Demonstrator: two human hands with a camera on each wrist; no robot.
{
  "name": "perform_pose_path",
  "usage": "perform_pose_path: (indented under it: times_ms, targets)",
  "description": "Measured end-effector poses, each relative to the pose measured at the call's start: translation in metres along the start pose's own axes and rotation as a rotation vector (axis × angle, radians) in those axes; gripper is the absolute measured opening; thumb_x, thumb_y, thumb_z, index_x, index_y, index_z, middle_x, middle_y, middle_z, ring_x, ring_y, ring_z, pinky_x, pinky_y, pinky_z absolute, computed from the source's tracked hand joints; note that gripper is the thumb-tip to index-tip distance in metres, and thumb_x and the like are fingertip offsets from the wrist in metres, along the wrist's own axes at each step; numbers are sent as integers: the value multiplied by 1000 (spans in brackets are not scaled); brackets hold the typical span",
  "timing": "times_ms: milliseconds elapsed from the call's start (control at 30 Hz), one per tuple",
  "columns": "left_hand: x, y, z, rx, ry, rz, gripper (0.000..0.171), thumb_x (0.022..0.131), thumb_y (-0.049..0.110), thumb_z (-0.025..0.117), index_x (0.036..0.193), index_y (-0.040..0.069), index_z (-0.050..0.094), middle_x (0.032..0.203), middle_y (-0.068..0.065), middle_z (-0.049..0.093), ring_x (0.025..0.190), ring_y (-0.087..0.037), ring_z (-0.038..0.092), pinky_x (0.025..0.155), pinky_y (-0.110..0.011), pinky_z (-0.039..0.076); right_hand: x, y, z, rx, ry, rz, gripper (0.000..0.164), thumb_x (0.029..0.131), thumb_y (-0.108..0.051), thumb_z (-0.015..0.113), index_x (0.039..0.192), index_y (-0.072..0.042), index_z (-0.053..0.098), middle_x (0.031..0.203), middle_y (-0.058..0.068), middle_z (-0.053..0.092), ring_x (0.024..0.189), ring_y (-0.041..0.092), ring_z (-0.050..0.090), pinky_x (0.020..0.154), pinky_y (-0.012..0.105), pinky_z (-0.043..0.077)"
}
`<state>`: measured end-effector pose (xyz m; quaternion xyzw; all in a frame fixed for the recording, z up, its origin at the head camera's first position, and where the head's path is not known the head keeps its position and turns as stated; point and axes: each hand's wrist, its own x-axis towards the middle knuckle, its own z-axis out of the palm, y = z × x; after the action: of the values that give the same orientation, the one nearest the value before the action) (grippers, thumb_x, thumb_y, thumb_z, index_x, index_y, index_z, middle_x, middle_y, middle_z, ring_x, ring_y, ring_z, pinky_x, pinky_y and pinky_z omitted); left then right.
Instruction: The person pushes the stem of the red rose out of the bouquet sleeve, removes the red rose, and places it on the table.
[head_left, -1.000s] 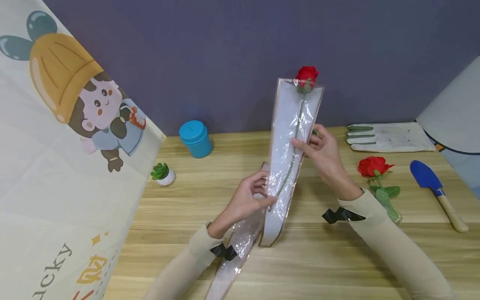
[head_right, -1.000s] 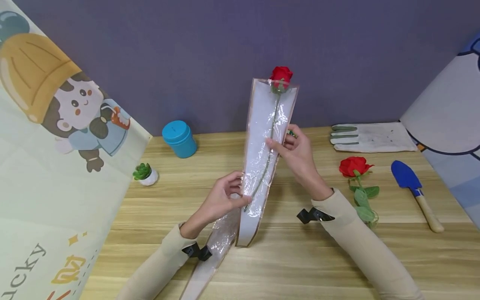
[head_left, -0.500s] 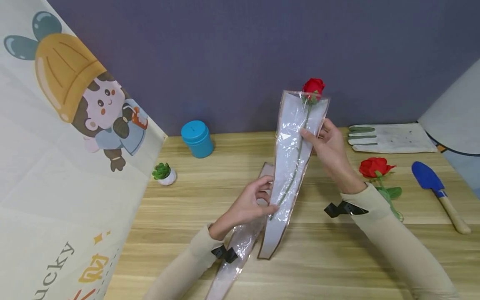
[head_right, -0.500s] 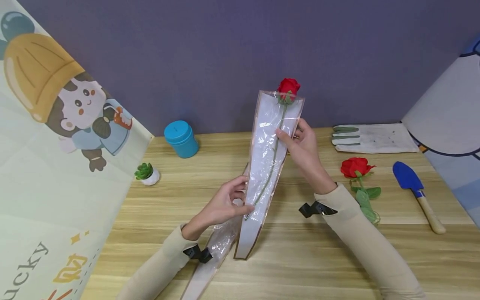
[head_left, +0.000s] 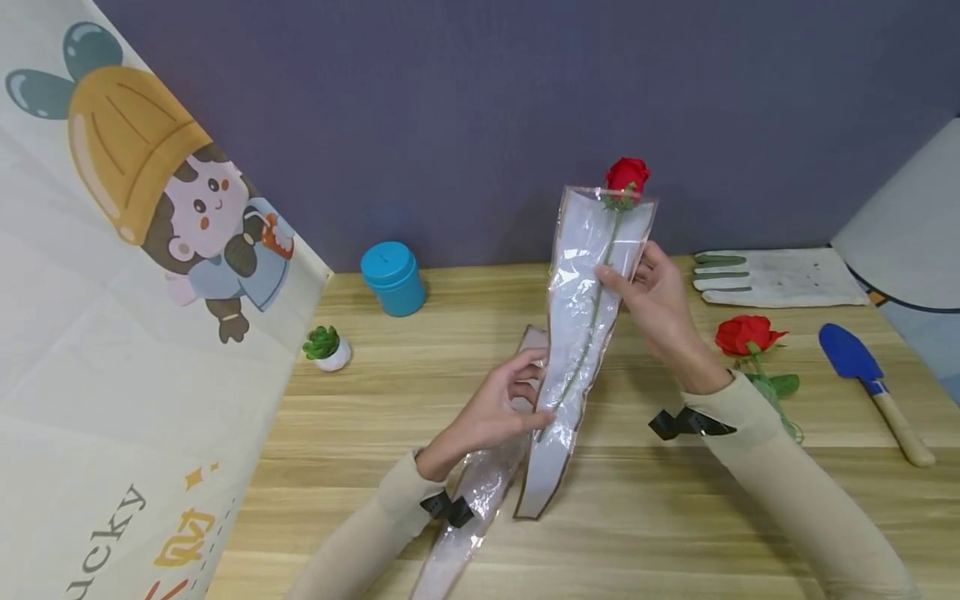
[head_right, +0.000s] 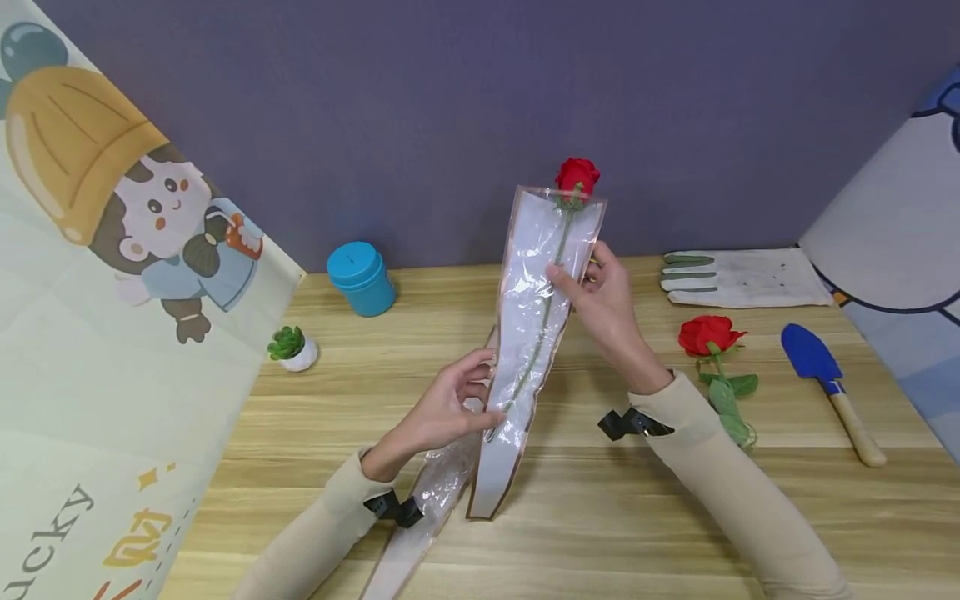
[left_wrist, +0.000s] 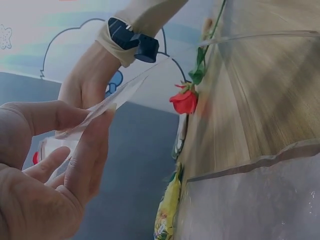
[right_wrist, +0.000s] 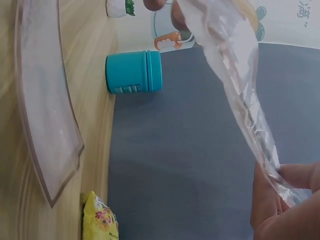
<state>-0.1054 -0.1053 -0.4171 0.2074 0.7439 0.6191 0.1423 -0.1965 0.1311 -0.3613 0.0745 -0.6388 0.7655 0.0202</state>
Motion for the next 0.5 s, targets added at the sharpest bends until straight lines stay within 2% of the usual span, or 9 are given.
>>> perform_pose_path:
  times_ms: [133, 300, 500]
  targets:
    - [1, -1, 0, 12, 16, 47, 78, 78, -13, 73, 150, 1, 48, 131, -27, 63, 84, -8, 66, 88, -32, 63, -4, 4, 1, -23, -19, 19, 56, 97, -7, 71, 147, -5, 46, 109, -5, 73, 86, 7, 75, 73, 23, 65]
    - [2, -4, 0, 23, 48, 91, 70, 79, -12, 73, 145, 3, 55, 134, -24, 66, 81, -11, 68, 81, -28, 64, -10, 11, 5, -91, -39, 37, 54, 99, -9, 70, 147, -1, 46, 112, -7, 70, 87, 5, 74, 74, 23, 65]
    - [1, -5, 1, 42, 95, 112, 66, 79, -12, 73, 142, 2, 59, 126, -24, 69, 92, -22, 70, 82, -27, 63, -18, 18, 9, -164, -75, 12, 52, 99, -8, 69, 146, 3, 48, 111, -11, 70, 87, 3, 71, 74, 19, 63]
